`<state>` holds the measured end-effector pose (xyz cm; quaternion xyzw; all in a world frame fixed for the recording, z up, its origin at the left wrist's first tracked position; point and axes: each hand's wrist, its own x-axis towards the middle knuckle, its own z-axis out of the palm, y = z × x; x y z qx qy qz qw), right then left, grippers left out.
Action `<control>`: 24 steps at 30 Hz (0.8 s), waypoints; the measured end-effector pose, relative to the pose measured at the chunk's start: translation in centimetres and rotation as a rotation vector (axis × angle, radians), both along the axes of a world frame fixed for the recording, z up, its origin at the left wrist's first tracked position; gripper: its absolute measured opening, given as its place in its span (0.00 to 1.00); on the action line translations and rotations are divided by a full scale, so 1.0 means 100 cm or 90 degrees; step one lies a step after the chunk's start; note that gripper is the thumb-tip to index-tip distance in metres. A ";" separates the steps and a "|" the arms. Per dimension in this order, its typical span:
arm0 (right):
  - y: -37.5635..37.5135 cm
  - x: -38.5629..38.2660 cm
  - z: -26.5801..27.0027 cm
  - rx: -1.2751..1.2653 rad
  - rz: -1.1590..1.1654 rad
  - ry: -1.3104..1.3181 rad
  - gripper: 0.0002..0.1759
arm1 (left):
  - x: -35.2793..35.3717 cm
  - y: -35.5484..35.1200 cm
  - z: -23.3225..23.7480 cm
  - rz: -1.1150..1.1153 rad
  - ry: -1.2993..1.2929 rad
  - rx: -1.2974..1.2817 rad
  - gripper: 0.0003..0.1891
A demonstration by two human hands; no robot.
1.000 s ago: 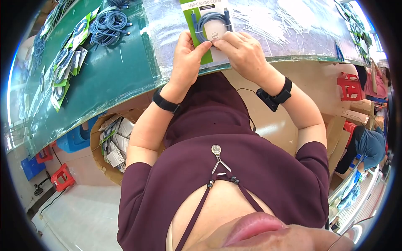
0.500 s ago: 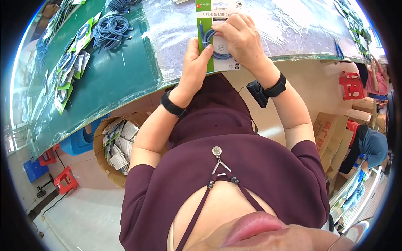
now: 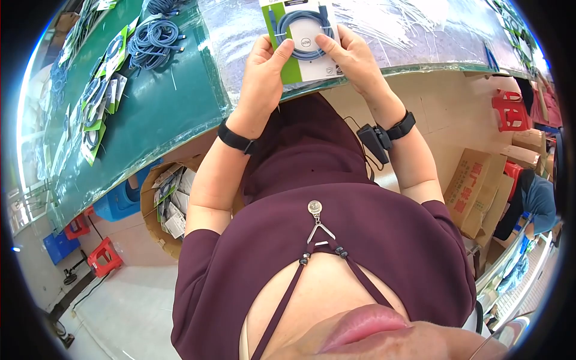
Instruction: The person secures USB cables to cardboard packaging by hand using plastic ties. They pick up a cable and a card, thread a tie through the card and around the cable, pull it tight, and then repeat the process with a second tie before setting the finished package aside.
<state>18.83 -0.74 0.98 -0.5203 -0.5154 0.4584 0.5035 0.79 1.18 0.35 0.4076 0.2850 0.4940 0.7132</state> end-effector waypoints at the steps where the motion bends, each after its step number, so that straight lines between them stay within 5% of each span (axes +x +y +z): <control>1: 0.001 -0.002 -0.001 0.017 0.043 0.057 0.20 | -0.001 0.001 0.001 -0.046 -0.049 -0.074 0.11; 10: 0.014 0.033 -0.007 0.040 0.139 -0.050 0.16 | -0.007 -0.010 -0.002 -0.027 -0.050 -0.043 0.18; 12: 0.009 0.065 0.009 -0.013 -0.138 -0.426 0.10 | -0.015 -0.011 -0.002 -0.012 -0.039 -0.061 0.18; 15: 0.001 0.125 -0.011 0.138 -0.174 -0.496 0.07 | -0.024 -0.009 -0.002 -0.008 -0.032 -0.084 0.18; 17: -0.008 0.144 -0.005 0.190 -0.071 -0.583 0.07 | -0.025 -0.011 -0.003 -0.005 -0.029 -0.110 0.18; 24: -0.021 0.134 -0.005 0.373 -0.039 -0.709 0.07 | -0.020 -0.011 -0.002 -0.019 -0.032 -0.117 0.17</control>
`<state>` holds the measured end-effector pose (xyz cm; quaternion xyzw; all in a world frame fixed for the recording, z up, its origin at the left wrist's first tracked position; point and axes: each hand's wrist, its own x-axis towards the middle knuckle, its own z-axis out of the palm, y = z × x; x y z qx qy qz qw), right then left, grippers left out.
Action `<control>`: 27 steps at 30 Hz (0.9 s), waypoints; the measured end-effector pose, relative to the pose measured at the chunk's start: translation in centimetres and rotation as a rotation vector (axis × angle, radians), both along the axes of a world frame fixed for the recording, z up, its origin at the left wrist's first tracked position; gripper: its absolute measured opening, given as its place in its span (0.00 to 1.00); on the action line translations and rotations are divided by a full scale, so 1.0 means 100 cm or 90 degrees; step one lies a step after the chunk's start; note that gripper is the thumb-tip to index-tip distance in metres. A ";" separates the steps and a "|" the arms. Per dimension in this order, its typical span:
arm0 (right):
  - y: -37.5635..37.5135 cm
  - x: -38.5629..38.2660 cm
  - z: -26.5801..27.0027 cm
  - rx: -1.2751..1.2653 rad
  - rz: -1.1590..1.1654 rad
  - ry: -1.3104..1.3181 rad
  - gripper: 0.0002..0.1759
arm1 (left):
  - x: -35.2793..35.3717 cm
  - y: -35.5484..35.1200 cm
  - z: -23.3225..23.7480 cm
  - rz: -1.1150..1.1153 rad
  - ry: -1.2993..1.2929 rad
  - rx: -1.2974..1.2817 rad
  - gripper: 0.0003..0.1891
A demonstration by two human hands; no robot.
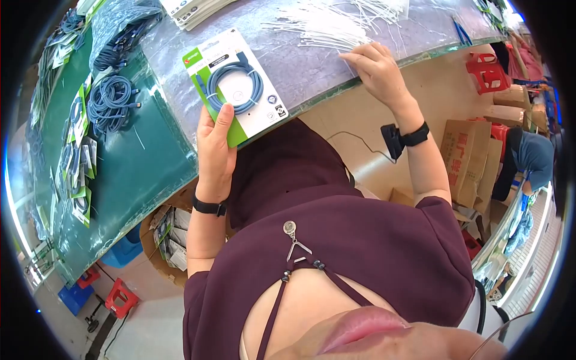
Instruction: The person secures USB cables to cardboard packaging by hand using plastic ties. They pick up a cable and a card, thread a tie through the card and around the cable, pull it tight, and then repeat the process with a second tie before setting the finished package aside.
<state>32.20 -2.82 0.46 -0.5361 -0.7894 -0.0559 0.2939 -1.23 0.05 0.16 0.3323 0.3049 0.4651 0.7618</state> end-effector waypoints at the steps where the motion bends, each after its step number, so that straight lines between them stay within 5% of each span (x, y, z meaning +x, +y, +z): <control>1: 0.002 -0.008 -0.003 0.022 -0.026 0.039 0.07 | 0.000 0.000 0.000 0.007 -0.003 -0.001 0.16; 11: 0.122 -0.061 -0.003 -0.033 -0.063 0.087 0.06 | 0.001 -0.001 0.001 0.015 0.003 -0.022 0.17; 14: 0.132 -0.080 0.032 -0.259 -0.141 -0.170 0.12 | -0.007 -0.003 -0.002 0.025 0.004 -0.027 0.17; 18: 0.162 -0.068 -0.014 -0.180 -0.146 -0.207 0.09 | -0.011 -0.006 -0.002 0.032 -0.002 -0.025 0.17; 27: 0.151 -0.038 0.035 -0.247 -0.075 -0.033 0.08 | -0.005 -0.005 0.000 0.005 -0.007 -0.019 0.18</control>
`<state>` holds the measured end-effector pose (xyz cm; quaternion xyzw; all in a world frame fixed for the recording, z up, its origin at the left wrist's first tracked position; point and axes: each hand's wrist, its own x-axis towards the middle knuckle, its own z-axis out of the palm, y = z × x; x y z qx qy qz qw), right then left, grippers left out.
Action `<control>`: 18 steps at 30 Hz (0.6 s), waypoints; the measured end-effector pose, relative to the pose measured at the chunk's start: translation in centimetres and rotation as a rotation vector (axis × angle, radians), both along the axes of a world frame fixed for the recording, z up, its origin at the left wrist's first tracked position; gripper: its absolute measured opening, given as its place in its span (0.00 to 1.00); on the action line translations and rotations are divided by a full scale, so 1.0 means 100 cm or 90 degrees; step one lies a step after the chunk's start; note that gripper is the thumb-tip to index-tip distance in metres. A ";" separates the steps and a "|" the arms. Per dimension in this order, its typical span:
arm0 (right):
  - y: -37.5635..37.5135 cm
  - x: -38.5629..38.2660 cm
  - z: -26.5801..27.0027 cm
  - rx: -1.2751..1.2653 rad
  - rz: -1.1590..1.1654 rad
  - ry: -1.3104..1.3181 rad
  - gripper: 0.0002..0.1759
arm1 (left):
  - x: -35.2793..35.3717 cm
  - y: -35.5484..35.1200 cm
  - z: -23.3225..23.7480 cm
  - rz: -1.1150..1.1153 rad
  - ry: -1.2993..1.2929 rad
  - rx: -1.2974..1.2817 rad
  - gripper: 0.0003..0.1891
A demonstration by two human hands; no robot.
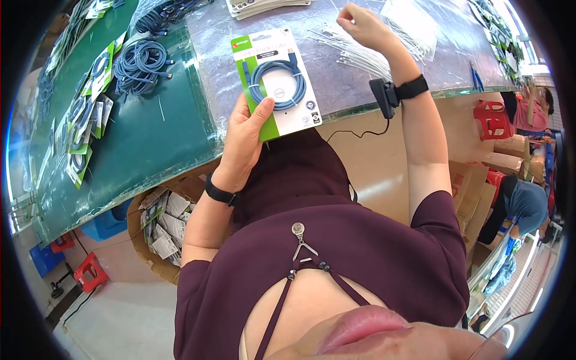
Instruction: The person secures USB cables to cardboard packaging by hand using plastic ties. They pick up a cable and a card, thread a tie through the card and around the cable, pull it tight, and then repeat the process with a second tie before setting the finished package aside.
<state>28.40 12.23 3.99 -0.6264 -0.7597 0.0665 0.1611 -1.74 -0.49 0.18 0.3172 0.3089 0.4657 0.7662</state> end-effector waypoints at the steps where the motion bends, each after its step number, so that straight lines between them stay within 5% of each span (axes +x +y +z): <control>1: -0.008 -0.001 0.018 -0.047 -0.037 0.086 0.08 | 0.002 0.001 0.000 -0.002 -0.009 0.005 0.18; 5: -0.048 -0.007 0.064 -0.104 -0.062 0.336 0.09 | 0.019 0.008 0.010 -0.018 -0.109 -0.024 0.20; 10: -0.080 -0.019 0.029 0.031 0.105 0.629 0.08 | 0.023 0.013 0.012 -0.053 -0.227 -0.030 0.24; 15: -0.113 -0.062 0.001 0.124 -0.007 0.766 0.08 | 0.024 0.020 -0.002 -0.049 -0.308 -0.109 0.27; 18: -0.125 -0.064 -0.012 -0.027 0.023 0.772 0.10 | 0.020 0.027 -0.010 -0.161 -0.527 -0.187 0.25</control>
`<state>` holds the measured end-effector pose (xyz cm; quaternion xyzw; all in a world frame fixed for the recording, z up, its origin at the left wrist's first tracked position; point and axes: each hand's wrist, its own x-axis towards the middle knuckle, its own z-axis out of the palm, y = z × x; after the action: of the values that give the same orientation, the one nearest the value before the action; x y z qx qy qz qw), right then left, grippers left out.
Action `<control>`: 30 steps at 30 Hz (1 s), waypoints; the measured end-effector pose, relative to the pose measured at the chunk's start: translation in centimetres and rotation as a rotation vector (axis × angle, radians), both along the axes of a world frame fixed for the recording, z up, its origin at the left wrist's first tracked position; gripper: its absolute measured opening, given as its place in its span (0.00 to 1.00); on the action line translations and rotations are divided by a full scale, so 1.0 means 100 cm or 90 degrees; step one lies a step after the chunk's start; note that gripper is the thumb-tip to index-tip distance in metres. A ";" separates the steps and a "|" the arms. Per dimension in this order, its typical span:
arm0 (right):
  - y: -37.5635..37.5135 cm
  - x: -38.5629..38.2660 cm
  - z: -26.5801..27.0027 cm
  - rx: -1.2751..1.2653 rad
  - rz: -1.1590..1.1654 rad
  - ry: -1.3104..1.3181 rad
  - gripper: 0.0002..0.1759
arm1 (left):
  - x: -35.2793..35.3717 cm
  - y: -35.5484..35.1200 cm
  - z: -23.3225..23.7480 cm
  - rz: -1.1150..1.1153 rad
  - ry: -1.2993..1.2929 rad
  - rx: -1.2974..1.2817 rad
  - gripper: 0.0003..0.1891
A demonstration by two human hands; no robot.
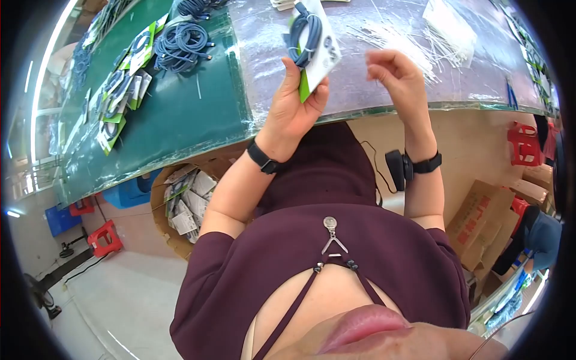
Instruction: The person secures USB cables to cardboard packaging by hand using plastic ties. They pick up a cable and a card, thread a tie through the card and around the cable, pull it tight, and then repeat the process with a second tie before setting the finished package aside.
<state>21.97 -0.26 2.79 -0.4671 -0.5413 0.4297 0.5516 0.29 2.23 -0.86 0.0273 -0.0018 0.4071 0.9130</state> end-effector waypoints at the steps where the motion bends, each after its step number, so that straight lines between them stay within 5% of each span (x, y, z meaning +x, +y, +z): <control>1: -0.005 -0.007 0.001 0.005 -0.001 0.014 0.10 | 0.000 0.002 0.002 -0.001 0.014 0.005 0.25; 5: -0.018 -0.036 0.020 0.041 -0.036 -0.042 0.09 | 0.006 -0.001 0.014 -0.042 -0.232 -0.052 0.16; 8: -0.015 -0.043 0.029 0.268 -0.097 -0.234 0.09 | 0.007 -0.003 0.027 -0.063 -0.368 -0.166 0.05; 30: -0.008 -0.055 0.032 0.296 -0.098 -0.246 0.09 | 0.006 -0.003 0.032 -0.061 -0.406 -0.190 0.05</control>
<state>16.50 -1.09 5.99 -0.4412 -0.6830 0.1544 0.5613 0.93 1.92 2.33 -0.2347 -0.2285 0.3474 0.8787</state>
